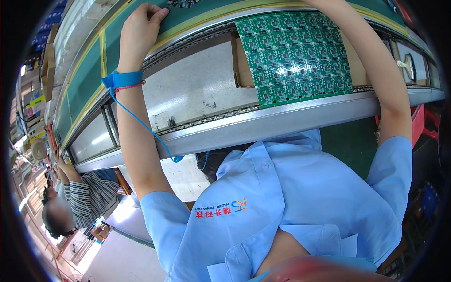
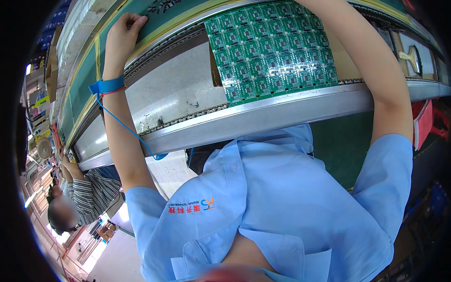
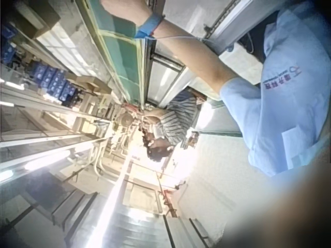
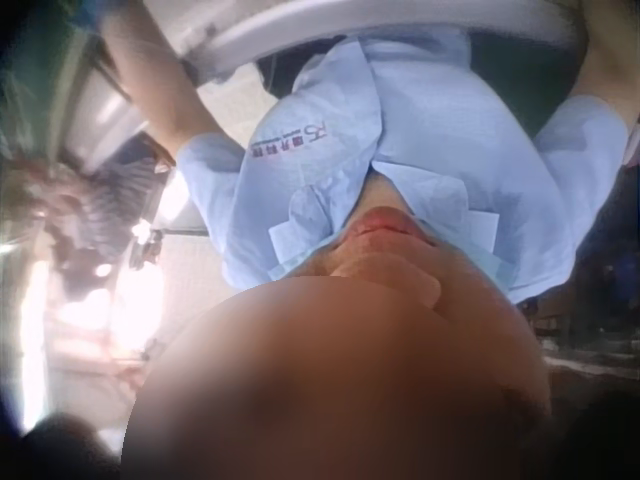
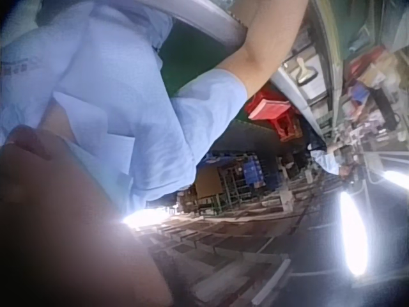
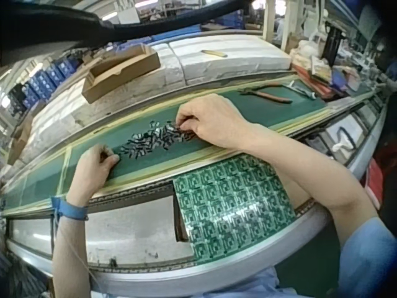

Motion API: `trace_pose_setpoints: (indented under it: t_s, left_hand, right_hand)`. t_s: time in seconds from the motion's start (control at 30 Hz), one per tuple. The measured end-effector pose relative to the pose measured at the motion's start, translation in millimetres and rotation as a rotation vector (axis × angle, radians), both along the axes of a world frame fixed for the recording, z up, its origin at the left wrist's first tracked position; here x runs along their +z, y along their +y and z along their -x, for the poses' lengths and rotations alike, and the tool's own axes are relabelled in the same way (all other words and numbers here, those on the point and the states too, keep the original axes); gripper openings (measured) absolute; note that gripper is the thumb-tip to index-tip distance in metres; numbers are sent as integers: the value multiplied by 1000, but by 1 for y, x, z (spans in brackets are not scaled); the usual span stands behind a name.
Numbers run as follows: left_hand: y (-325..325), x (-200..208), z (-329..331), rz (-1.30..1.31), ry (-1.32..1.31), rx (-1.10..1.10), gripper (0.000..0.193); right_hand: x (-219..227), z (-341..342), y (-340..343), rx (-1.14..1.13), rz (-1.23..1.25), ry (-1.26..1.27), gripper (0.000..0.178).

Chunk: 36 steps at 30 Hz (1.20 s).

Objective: The person assembles electronic components onto printed circuit board panels by hand, taking the components from a cardboard box and placing them onto the panels.

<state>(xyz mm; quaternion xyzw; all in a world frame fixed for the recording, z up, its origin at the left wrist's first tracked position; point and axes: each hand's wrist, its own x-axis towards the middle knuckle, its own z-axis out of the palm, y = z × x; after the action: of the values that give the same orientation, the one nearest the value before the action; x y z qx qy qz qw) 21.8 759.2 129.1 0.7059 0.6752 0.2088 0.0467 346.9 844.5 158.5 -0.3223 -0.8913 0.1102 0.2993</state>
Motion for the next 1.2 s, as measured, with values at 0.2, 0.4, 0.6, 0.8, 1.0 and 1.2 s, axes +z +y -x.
trace_pose_setpoints:
  t_s: [0.2,0.4,0.6,0.8,1.0,1.2]
  left_hand:
    - [-14,17,-15,115,81,99,39]
    - [-18,17,-16,-156,128,93,30]
    - [-21,26,-25,-46,-215,121,21]
    - [-46,42,-56,72,-509,-103,21]
    - [-90,55,-138,296,-888,-197,13]
    - [-117,45,-167,381,-656,-255,11]
  right_hand:
    - [-12,-21,6,34,-72,-62,15]
    - [2,-50,-7,119,153,115,15]
    - [19,-59,-24,-216,-55,-213,16]
    - [10,-82,-20,-287,-139,-299,14]
    - [-1,-104,-11,-55,56,77,9]
    - [20,-91,-47,-249,-21,-142,9]
